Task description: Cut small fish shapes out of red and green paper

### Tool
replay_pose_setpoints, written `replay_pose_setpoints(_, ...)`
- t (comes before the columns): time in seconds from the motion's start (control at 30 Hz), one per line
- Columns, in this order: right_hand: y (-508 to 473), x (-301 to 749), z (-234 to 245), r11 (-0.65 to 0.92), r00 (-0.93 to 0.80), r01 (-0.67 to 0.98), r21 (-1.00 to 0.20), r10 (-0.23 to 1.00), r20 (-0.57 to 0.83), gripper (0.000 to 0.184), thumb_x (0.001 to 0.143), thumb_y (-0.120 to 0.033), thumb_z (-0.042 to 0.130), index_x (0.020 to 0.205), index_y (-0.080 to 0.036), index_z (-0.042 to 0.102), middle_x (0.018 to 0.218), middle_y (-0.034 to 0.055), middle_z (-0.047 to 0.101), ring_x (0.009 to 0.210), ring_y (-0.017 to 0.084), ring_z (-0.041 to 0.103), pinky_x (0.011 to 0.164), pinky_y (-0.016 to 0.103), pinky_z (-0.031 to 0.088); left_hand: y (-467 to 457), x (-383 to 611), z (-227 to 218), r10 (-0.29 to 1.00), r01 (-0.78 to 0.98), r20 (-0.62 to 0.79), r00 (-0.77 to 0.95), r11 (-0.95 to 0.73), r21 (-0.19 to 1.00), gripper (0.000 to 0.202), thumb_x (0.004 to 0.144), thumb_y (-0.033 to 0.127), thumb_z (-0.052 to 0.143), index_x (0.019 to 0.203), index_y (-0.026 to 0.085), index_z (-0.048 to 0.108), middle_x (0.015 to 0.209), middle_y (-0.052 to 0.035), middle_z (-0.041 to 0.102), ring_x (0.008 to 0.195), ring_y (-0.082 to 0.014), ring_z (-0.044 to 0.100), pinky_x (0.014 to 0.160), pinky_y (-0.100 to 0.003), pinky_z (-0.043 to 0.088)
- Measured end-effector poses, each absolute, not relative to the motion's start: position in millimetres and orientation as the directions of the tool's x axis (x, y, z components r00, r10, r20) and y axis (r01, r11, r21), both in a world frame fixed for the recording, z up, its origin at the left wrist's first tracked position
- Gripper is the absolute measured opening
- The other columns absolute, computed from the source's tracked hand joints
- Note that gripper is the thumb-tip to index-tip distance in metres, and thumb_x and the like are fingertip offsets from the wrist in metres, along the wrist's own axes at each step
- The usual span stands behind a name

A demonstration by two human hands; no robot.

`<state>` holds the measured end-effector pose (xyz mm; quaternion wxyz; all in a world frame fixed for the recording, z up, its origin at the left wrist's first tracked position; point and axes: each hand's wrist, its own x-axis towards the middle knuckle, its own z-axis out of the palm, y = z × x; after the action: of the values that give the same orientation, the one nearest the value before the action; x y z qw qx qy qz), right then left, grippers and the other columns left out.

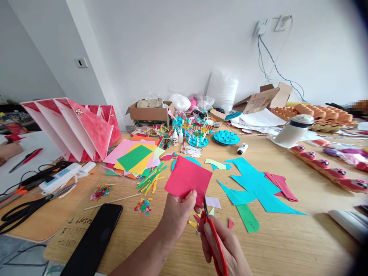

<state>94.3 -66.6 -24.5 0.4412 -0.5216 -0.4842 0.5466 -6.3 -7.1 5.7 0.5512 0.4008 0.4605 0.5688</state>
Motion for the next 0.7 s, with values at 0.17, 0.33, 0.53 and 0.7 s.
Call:
replay_pose_setpoints(0.17,-66,98,-26,-0.143,-0.107,0.078,-0.987,0.983,-0.151,0.047,0.079,-0.064,0.037,0.065,-0.02,0.044,0.051,-0.0056,0.039,0.044,0.01,0.038,0.043,0.021,0.032,-6,-7,2,0.996,-0.25,-0.058,-0.066,0.04,0.967,0.01,0.064,0.024,0.053,0.057,0.016,0.055,0.047,0.0025,0.054,0.042,-0.0105,0.048,0.042,-0.02,0.04)
replay_pose_setpoints(0.33,-66,103,-32,-0.117,-0.156,0.115,-0.986,0.979,-0.134,0.043,0.08,-0.059,0.04,0.063,-0.02,0.043,0.05,-0.0063,0.038,0.042,0.009,0.038,0.04,0.02,0.03,-8,-7,2,0.998,-0.275,-0.052,-0.046,0.037,0.961,0.011,0.064,0.023,0.053,0.055,0.016,0.054,0.046,0.0024,0.054,0.041,-0.0103,0.047,0.043,-0.021,0.04)
replay_pose_setpoints(0.53,-68,106,-33,-0.121,-0.146,0.138,-0.983,0.979,-0.141,0.04,0.081,-0.054,0.041,0.063,-0.019,0.044,0.047,-0.007,0.037,0.039,0.008,0.036,0.038,0.02,0.027,-7,-6,-2,0.996,-0.284,-0.086,0.003,0.084,0.955,0.013,0.063,0.027,0.055,0.057,0.016,0.054,0.045,0.0012,0.056,0.04,-0.0102,0.047,0.043,-0.021,0.039)
replay_pose_setpoints(0.7,-71,106,-38,-0.14,-0.121,0.152,-0.978,0.98,-0.159,0.038,0.081,-0.053,0.042,0.064,-0.019,0.045,0.048,-0.007,0.037,0.04,0.008,0.037,0.039,0.019,0.029,-5,-6,-4,0.989,-0.257,-0.144,0.031,0.147,0.955,0.015,0.059,0.03,0.057,0.057,0.015,0.053,0.042,0.0013,0.055,0.037,-0.0097,0.046,0.041,-0.021,0.039)
